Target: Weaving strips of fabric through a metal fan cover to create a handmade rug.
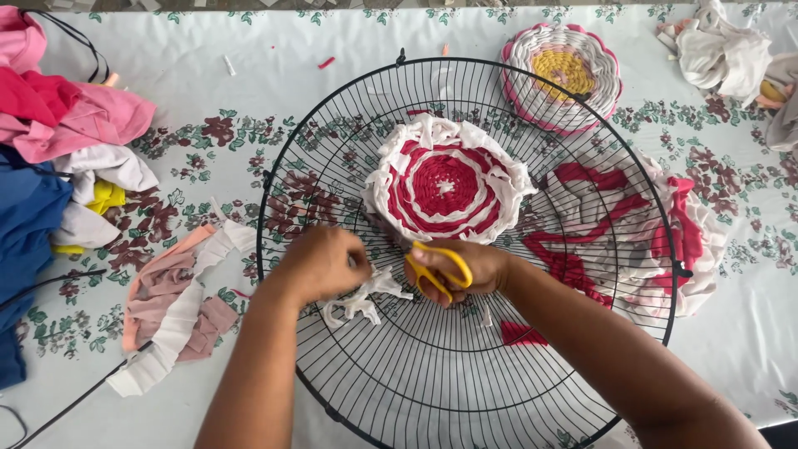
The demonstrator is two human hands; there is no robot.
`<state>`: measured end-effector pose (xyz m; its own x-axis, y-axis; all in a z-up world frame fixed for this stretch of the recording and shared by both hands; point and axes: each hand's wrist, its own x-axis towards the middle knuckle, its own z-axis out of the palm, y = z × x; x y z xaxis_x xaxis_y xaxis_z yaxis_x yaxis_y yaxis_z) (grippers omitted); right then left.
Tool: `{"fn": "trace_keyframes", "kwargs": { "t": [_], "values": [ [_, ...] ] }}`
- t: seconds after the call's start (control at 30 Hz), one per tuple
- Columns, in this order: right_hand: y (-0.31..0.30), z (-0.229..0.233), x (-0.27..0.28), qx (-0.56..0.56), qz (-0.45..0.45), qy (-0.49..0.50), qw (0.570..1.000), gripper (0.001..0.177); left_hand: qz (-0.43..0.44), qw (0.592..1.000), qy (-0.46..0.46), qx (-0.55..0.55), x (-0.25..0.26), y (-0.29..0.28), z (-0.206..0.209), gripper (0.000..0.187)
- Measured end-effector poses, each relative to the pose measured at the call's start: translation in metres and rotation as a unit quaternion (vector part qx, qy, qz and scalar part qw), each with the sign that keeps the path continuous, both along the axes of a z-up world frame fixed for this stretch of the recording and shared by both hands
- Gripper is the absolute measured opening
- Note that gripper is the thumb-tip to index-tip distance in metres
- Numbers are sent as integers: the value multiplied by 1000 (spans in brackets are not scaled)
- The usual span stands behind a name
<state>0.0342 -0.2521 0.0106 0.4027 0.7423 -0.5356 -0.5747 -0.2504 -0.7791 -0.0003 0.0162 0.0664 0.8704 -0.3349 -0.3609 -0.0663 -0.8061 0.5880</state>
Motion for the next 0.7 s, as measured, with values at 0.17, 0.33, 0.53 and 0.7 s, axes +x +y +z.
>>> {"fn": "trace_keyframes", "kwargs": {
  "t": [0.17, 0.33, 0.53, 0.7],
  "values": [
    [-5, -4, -5, 79, -14, 68, 994, 67, 29, 969, -243, 33, 63, -2, -35, 26],
    [-18, -31, -12, 93, 12, 119, 988, 64, -77, 955, -286, 34, 76, -30, -16, 34],
    [-25, -36, -11, 108, 31, 130, 985, 60, -116, 943, -294, 107, 83, -15, -52, 28],
    [-18, -32, -12, 97, 32, 126, 987, 60, -49, 984, -167, 27, 66, -2, -27, 30]
  ]
}}
